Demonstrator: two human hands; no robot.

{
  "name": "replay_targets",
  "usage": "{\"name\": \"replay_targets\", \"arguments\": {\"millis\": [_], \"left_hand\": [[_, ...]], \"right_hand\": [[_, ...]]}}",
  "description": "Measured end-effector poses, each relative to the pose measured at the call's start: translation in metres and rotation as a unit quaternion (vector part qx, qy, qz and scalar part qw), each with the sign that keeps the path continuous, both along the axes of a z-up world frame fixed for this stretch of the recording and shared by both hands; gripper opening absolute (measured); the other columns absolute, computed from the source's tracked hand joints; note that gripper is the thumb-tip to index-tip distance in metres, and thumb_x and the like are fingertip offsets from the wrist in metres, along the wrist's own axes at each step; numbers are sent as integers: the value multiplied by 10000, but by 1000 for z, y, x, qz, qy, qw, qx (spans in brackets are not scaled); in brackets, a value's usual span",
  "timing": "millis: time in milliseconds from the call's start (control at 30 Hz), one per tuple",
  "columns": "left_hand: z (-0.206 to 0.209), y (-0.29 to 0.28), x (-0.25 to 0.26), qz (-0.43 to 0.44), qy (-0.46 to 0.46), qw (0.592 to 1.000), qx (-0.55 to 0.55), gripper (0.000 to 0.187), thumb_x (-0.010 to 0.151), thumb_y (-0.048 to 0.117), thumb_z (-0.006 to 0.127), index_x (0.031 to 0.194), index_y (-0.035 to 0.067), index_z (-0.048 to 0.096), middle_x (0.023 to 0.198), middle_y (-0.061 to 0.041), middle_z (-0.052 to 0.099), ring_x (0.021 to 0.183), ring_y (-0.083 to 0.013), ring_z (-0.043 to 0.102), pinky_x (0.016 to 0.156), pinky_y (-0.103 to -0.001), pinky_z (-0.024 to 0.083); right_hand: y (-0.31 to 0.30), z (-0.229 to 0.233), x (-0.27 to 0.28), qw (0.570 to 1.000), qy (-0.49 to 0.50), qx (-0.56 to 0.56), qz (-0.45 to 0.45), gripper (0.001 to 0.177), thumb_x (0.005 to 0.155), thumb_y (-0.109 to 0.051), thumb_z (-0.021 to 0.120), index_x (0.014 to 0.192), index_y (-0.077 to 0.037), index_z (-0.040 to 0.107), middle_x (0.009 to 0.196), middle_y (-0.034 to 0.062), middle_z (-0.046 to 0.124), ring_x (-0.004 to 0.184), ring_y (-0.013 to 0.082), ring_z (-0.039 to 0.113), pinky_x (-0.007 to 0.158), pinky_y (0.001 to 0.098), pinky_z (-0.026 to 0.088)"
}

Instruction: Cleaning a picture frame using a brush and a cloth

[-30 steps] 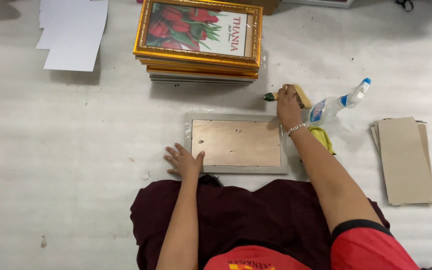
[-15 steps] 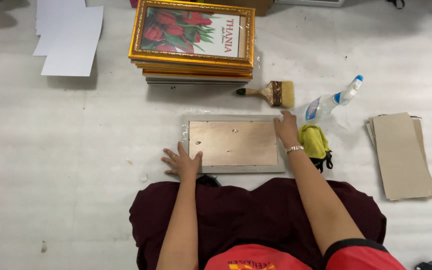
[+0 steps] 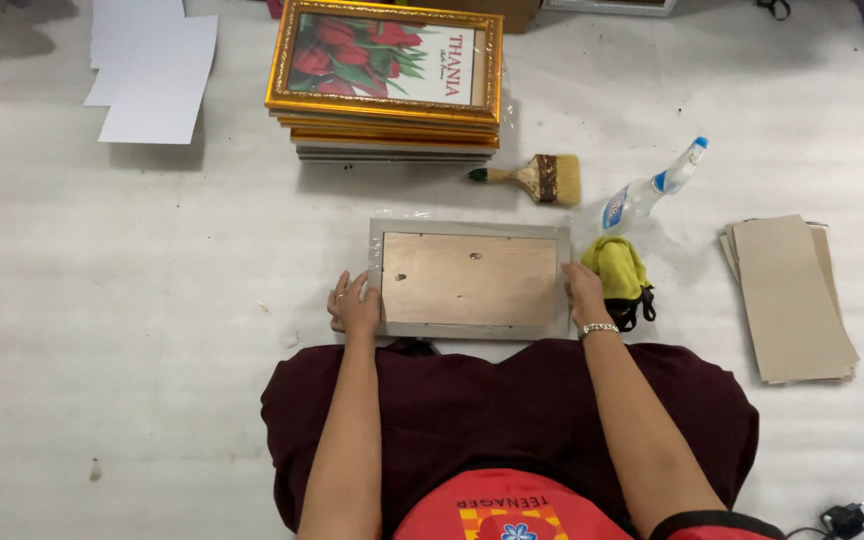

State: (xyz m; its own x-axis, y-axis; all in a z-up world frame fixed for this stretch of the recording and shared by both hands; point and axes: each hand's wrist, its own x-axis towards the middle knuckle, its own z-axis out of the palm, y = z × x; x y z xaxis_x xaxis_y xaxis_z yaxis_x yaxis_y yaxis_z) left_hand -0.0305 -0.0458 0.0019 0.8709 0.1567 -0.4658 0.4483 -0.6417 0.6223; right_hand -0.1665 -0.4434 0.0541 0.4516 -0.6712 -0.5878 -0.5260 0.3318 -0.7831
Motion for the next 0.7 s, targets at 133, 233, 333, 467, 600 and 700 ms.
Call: {"name": "replay_targets", "arguments": {"millis": [133, 233, 333, 467, 600, 700], "left_hand": [[40, -3, -3, -5, 1, 999, -46, 432, 957, 456, 552, 1384, 517, 574, 1606, 234, 305, 1534, -217, 149, 1188, -595, 206], [55, -3, -7, -19, -136, 970, -202, 507, 965, 297, 614, 1470, 313, 570, 1495, -31, 554, 1461, -278, 414, 1190, -527, 328], [106, -10, -22, -16, -186, 939, -288, 540, 973, 166, 583, 1508, 136, 519, 1518, -203, 515, 1468, -401, 384, 1211, -555, 306], [124, -12, -29, 89, -132, 932, -326, 422, 1032, 276, 564, 1448, 211, 585, 1458, -90, 581, 1430, -291, 444, 1177, -507, 367], [101, -8, -27, 142, -104, 939, -295, 293, 1048, 425, 543, 1254, 274, 686, 1276, 10, 676, 1288, -230, 578, 1062, -446, 487], [90, -3, -28, 214, -63, 916, -334, 393, 1034, 487, 523, 1175, 165, 697, 1060, -77, 572, 932, -227, 631, 816, -392, 620]], "right_hand": [[15, 81, -2, 998, -55, 6, 11, 651, 968, -394, 624, 1533, -115, 463, 1579, 182, 416, 1511, 365, 315, 1233, 575, 224], [17, 109, 0, 988, -152, -16, -11, 531, 998, -303, 635, 1489, -143, 511, 1533, 110, 491, 1483, 328, 376, 1219, 526, 284], [28, 136, -1, 973, -225, -46, 15, 539, 1044, -258, 615, 1525, -74, 454, 1541, 158, 410, 1492, 361, 326, 1214, 532, 303], [27, 123, -12, 976, -213, -48, 10, 497, 1069, -358, 574, 1470, -84, 467, 1479, 114, 451, 1429, 287, 408, 1188, 516, 320], [-1, 101, -29, 986, -166, -7, -31, 497, 1084, -531, 428, 1291, -111, 593, 1269, 92, 597, 1224, 293, 587, 1066, 509, 483], [-35, 66, -43, 992, -112, 58, -10, 535, 1006, -562, 636, 1303, -117, 605, 1209, 112, 585, 1087, 341, 639, 942, 549, 580]]}}
